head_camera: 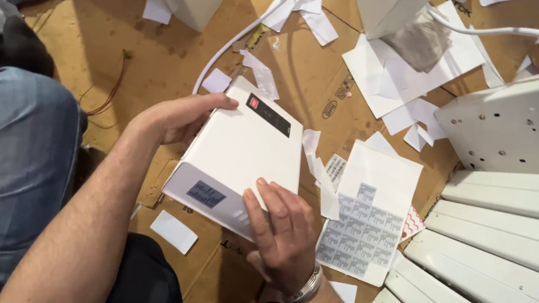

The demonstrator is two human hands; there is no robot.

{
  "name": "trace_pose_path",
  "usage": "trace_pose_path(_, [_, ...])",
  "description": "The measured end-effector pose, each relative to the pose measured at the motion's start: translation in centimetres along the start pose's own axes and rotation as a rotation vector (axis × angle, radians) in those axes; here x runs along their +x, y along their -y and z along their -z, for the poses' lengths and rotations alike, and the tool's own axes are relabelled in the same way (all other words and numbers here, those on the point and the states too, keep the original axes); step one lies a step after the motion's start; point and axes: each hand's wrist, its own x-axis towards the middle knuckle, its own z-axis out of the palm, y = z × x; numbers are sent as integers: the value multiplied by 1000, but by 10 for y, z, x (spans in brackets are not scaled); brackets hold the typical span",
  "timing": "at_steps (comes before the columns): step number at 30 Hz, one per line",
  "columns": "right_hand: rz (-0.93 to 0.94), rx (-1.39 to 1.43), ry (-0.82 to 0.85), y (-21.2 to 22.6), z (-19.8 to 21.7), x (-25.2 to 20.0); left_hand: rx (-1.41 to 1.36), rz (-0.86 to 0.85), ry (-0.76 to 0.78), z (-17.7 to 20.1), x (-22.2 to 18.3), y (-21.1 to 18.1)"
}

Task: The recorder applies multiple types of specification and brand labels to white plastic electronic components.

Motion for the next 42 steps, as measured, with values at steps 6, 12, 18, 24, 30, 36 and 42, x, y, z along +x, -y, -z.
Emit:
trace_pose_path(6, [-339, 439, -71, -13, -6, 7, -38, 15, -11, -11, -12, 0])
trace_pose_path(12, [-1358, 1221, 97, -77, -58, -14, 157, -175, 27, -24, -17, 17])
trace_pose_path(18, [-1186, 1903, 279, -117, -57, -18, 373, -533, 127, -9, -70, -5])
trace_pose_path(24, [-638, 1194, 464, -94, -31, 35, 157, -769, 129, 37, -107, -9])
trace_pose_path(30, [-714, 912, 242, 36, -41, 110, -48, -944, -153, 77, -80, 14])
trace_pose_path(36, [-497, 669, 129, 77, -105, 120, -241, -889, -390, 91, -75, 13])
trace_pose_path(42, [-268, 679, 105, 70, -145, 104, 331, -602, -854, 66, -111, 2])
